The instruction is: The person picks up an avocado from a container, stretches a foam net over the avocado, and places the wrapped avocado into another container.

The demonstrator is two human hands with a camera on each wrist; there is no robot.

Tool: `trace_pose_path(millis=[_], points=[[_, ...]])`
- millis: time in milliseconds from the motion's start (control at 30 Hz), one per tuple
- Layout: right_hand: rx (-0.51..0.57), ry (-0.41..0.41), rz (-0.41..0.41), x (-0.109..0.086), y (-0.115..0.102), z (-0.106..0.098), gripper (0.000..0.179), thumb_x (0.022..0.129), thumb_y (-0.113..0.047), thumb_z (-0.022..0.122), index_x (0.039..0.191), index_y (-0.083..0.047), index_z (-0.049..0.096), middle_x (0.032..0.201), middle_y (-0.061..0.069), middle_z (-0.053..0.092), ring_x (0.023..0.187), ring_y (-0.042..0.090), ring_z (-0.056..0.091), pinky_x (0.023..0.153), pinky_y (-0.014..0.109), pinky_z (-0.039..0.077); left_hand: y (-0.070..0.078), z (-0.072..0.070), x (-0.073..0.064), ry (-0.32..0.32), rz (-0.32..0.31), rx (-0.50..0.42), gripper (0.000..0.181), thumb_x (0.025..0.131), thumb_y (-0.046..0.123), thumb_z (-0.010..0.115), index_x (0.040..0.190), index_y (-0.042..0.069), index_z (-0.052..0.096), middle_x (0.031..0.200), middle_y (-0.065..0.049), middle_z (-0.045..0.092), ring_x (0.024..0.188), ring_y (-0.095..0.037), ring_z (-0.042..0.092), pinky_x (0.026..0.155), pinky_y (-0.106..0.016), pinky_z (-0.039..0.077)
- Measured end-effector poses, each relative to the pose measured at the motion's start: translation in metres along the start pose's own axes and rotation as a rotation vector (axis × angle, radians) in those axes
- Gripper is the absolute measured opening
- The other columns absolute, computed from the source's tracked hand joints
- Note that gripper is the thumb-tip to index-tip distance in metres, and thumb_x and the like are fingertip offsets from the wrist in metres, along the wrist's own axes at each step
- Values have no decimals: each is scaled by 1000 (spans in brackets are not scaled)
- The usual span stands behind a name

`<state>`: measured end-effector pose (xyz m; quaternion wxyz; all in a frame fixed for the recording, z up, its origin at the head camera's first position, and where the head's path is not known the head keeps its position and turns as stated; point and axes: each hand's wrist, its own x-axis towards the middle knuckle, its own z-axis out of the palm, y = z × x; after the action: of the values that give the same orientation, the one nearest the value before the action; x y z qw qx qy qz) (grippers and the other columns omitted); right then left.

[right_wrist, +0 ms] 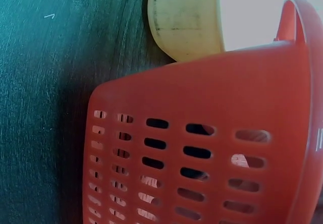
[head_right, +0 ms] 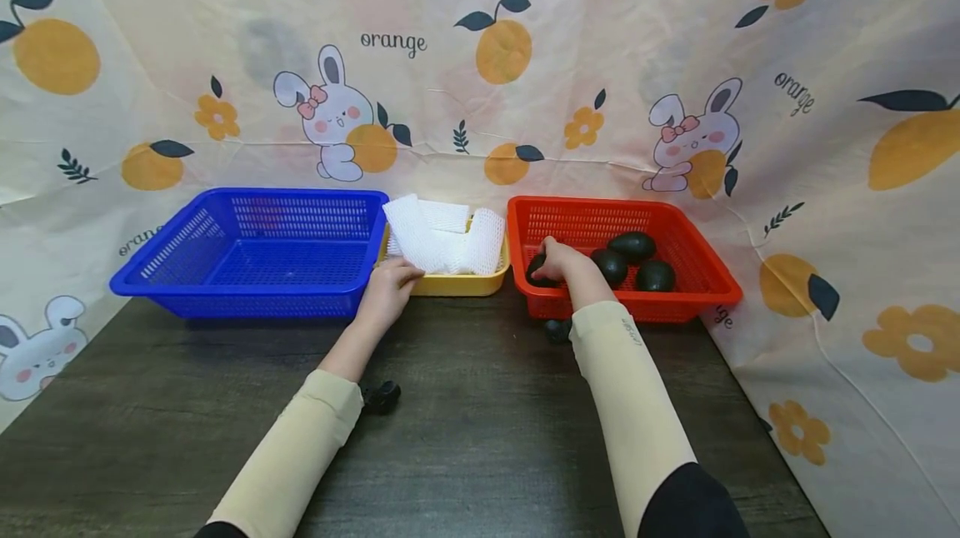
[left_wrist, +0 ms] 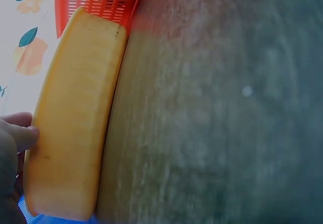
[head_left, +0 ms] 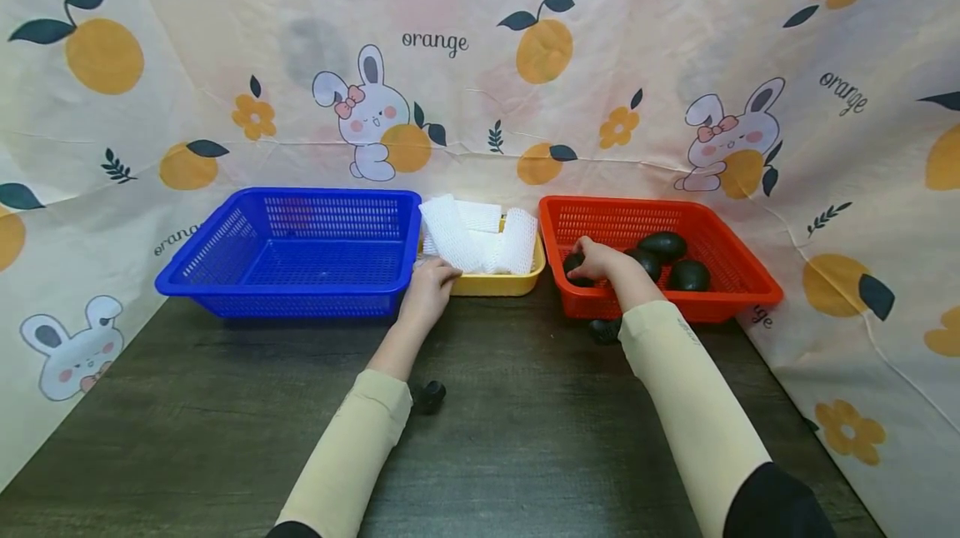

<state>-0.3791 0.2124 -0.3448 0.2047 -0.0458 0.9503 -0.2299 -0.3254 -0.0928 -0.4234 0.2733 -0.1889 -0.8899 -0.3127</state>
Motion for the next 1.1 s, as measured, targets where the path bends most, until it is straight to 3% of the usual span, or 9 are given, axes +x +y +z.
trace_pose_path(millis=[500,933,1100], points=[[13,-31,5,-4,-2,2,64,91,-15,61,144,-4,28,139,25,37,112,36,42,91,47,43,-4,-1,-3,-16,-24,-97,18,85,-10,64,94,0,75,87,-8,67,86,-24,62,78,-35,49],[47,-37,-37,0,6,2,65,91,-16,63,143,-5,26,145,26,33,123,37,36,106,55,26,-5,3,-4,22,-17,-132,20,84,-13,63,94,0,75,89,-9,67,89,-26,62,81,-35,49],[29,-14,-56,-1,8,4,62,91,-15,62,142,-5,29,143,26,35,121,38,37,106,55,25,-7,4,-6,34,-11,-159,22,84,-14,61,95,-1,74,91,-10,67,90,-26,62,82,-36,49]])
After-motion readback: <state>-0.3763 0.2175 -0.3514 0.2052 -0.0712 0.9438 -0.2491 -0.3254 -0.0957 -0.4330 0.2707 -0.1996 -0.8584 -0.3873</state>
